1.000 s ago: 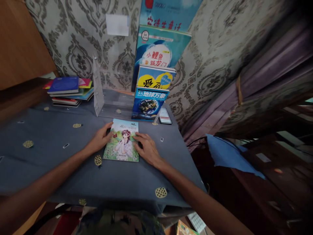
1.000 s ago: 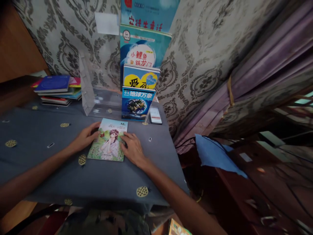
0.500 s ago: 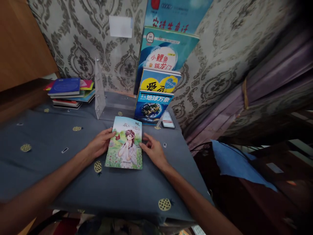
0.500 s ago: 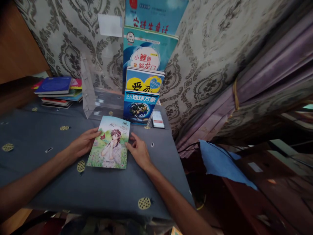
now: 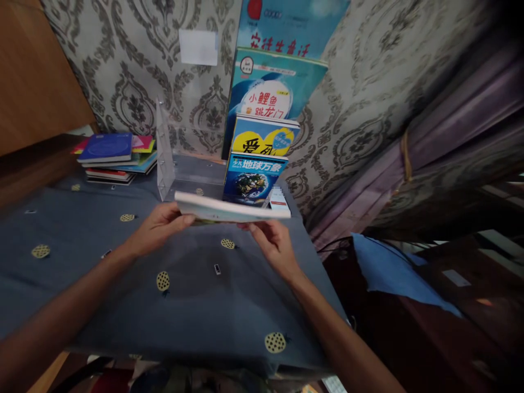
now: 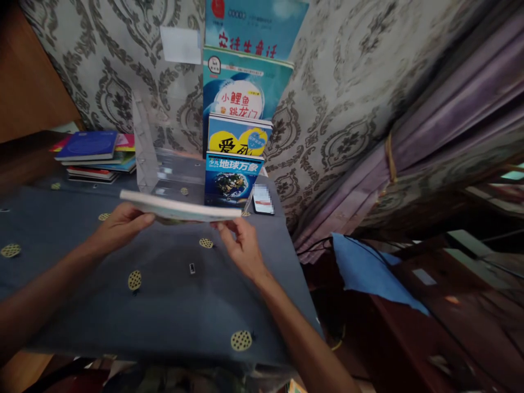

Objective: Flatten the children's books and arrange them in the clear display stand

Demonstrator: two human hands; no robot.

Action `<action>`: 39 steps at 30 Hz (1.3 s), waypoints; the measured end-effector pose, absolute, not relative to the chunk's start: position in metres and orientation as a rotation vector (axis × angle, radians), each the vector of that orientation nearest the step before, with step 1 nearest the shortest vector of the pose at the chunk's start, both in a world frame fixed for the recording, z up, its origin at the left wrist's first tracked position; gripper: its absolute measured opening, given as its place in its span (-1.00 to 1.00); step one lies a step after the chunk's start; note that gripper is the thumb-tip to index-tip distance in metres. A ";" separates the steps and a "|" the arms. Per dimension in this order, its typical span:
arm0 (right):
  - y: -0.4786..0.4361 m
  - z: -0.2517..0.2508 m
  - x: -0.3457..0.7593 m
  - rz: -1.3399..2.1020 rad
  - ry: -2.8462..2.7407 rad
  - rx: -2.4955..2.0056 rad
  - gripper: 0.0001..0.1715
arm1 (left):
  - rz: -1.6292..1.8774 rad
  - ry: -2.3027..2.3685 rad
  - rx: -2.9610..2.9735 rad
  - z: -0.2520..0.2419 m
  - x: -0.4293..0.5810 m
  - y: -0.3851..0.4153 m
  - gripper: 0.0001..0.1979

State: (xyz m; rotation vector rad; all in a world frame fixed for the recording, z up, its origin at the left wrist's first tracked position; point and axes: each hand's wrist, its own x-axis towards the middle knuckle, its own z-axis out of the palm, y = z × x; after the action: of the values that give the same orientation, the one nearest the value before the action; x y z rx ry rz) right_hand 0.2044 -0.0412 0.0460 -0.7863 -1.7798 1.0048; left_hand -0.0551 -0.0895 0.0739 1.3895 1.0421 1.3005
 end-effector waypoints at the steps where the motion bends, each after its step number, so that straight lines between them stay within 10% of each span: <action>1: -0.042 0.044 0.205 0.976 -1.809 -0.788 -0.69 | 1.249 1.077 1.411 0.074 -0.056 -0.092 -0.79; 14: -0.055 0.033 0.201 1.377 -1.720 -0.753 -0.59 | 1.420 1.253 0.882 0.038 -0.039 -0.079 -0.51; 23: -0.047 0.006 0.204 1.821 -1.553 -0.972 -0.42 | 0.926 1.268 0.868 0.013 -0.046 -0.089 -0.52; 31: -0.036 -0.001 0.213 1.405 -1.878 -1.266 -0.57 | 0.334 1.991 2.033 0.032 -0.065 -0.090 -0.61; 39: -0.049 0.011 0.189 0.513 -2.372 -1.086 -0.70 | 0.557 1.775 2.545 -0.011 -0.065 -0.079 -0.62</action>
State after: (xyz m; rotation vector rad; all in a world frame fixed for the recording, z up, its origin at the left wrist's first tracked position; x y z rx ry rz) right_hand 0.1890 -0.0488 0.0108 -1.0861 -2.3717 0.5132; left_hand -0.0645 -0.0786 -0.0114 2.5451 1.7752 0.5565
